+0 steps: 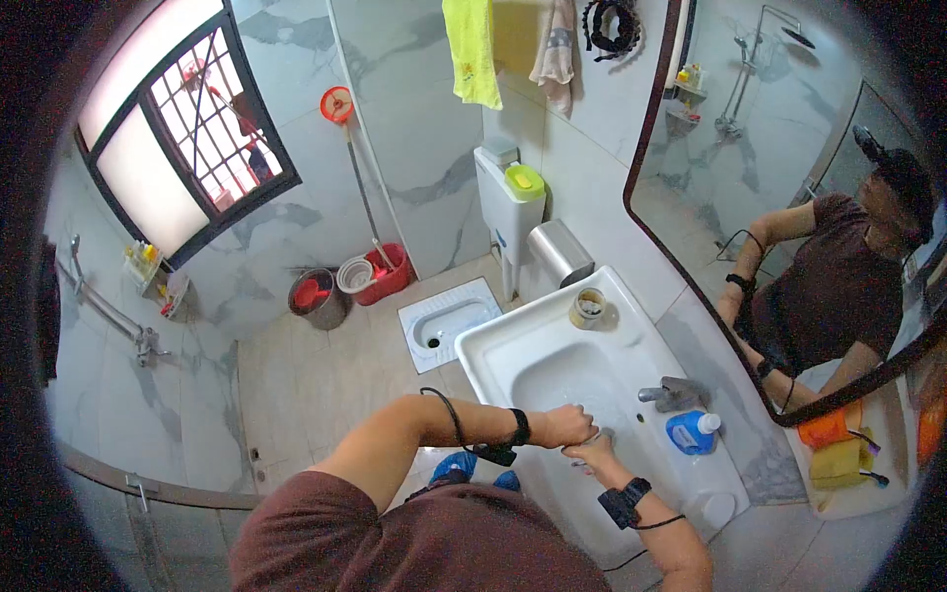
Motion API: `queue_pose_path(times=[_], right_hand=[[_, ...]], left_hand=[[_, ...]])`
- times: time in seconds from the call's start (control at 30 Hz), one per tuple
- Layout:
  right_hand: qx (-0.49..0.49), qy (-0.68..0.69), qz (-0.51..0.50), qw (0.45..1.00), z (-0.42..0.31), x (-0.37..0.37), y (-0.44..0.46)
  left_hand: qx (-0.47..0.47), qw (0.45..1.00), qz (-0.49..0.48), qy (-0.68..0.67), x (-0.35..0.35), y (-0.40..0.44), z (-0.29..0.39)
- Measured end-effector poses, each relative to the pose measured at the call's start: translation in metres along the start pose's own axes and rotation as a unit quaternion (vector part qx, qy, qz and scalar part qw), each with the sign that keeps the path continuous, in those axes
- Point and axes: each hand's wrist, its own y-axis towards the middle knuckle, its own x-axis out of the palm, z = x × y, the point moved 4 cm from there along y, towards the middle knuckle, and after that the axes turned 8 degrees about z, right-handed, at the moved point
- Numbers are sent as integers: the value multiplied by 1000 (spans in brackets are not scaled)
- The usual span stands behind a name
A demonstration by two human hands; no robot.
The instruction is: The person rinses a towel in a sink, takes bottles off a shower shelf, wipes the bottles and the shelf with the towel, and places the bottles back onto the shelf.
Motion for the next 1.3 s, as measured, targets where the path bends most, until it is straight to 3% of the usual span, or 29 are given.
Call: queue_pose_path(times=[0.1,0.2,0.3,0.5,0.73,0.9,1.13,1.3], right_hand=[[-47,-42,42,997,-12,0,-14],[-280,-168,131,936,72,-15,67],[-230,-210,133,941,13,-11,10],[-203,-377,147,891,3,-5,-4],[-289,-485,131,815,1,-3,9],[-349,-508,119,778,1,-8,20],[-359,-512,118,772,-3,-6,20],[-345,-500,111,787,-2,-7,19]], left_hand=[[16,999,29,-10,-17,-4,10],[-18,999,-6,-42,2,0,6],[-53,996,-23,-64,7,0,6],[-161,977,-62,-127,14,-6,7],[-293,936,-23,-192,47,-11,-3],[-295,926,-12,-238,24,-13,-2],[-314,915,5,-255,35,-14,-7],[-313,908,-48,-274,43,-12,-10]])
